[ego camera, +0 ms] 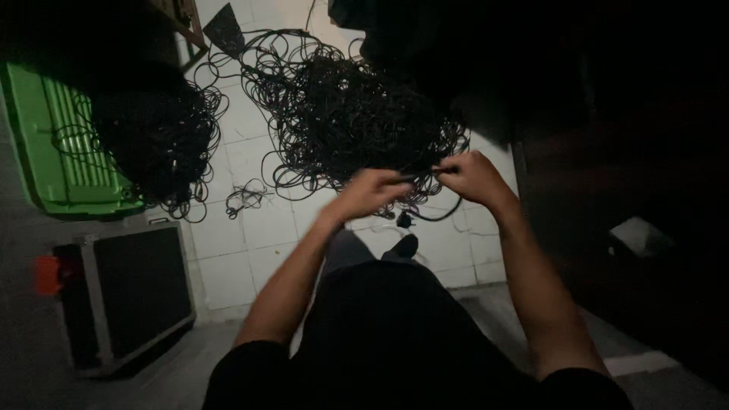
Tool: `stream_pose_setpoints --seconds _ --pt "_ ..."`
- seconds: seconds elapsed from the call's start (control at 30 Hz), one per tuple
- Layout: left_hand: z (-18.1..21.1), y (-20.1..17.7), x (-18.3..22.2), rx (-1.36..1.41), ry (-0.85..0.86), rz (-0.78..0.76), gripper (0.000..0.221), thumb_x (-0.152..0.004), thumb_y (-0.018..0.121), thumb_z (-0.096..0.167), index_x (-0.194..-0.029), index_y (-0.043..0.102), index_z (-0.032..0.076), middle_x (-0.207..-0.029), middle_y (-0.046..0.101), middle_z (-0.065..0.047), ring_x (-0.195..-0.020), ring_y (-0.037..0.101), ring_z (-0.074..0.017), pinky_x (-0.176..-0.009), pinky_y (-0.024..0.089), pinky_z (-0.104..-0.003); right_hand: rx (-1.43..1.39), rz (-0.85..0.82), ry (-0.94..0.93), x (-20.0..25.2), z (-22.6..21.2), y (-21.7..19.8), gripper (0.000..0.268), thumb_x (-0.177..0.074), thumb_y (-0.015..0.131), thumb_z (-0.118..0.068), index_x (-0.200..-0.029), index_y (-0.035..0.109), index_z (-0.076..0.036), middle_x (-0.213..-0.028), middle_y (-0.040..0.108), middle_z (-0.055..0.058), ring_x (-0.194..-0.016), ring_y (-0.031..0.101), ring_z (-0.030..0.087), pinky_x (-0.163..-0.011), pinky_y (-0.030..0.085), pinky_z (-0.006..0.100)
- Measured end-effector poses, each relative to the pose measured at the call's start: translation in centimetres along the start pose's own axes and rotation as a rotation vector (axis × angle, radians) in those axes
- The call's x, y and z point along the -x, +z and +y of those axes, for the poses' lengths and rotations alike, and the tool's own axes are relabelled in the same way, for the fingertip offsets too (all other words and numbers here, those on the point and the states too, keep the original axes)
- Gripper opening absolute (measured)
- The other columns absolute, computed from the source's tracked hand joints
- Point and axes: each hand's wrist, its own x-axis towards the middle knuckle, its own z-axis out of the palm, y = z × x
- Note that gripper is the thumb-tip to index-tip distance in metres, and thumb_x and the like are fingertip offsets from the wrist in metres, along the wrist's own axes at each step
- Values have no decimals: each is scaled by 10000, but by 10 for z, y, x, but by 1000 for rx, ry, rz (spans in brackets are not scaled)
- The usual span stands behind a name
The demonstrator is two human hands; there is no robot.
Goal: The person picks up a coiled black cable from a pile on the floor, places it into a white plastic bin containing other cables, and then returns to the pile to begin untangling and coiling another length of cable.
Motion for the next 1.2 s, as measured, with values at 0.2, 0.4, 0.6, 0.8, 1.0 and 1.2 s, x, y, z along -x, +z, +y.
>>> stream_pose_setpoints --seconds 0.2,0.4,0.6,0.8,1.0,1.2 --pt "-59 -157 75 -214 -181 383 392 -1044 685 351 -878 688 -4 -705 578 -86 -649 480 -189 -610 400 -373 -243 -42 -249 -30 -11 33 351 -1037 629 -316 -794 630 -64 -753 584 66 -671 521 167 -650 431 338" --pt "-95 -166 88 -263 340 884 526 -940 720 261 -1348 533 -13 -1335 550 -207 -1252 512 -391 -1085 412 -465 -1031 92 -38 -91 -104 104 359 -1114 487 -303 -844 547 -75 -777 456 -39 -709 423 89 -655 372 294" --pt "-110 -124 91 -68 301 273 536 -968 682 367 -1248 525 -62 -1177 561 -259 -1103 549 -395 -944 453 -484 -1459 10 -86 -136 -200 145 291 -1116 454 -296 -914 484 -89 -816 534 2 -759 524 138 -747 471 311" --pt "-135 -175 92 335 219 199 231 -1048 495 293 -1077 541 68 -992 620 -108 -915 628 -225 -841 529 -390 -580 544 -356 -165 -240 113 223 -1112 496 -244 -1080 596 -47 -1361 485 178 -1262 415 275 -1068 338 386" --pt "-113 -208 100 513 131 92 243 -1053 614 246 -1140 494 53 -872 579 -68 -742 598 -191 -671 521 -355 153 900 -400 -189 -254 87 258 -1029 551 -223 -883 660 -40 -1443 411 250 -1345 323 411 -1127 269 478" --pt "-99 -228 114 269 170 180 324 -1084 495 349 -1113 640 61 -875 641 -1 -814 574 -104 -762 495 -283 -334 503 -375 -227 -241 96 216 -1070 543 -220 -1031 536 -8 -1082 496 127 -961 495 255 -882 422 347"
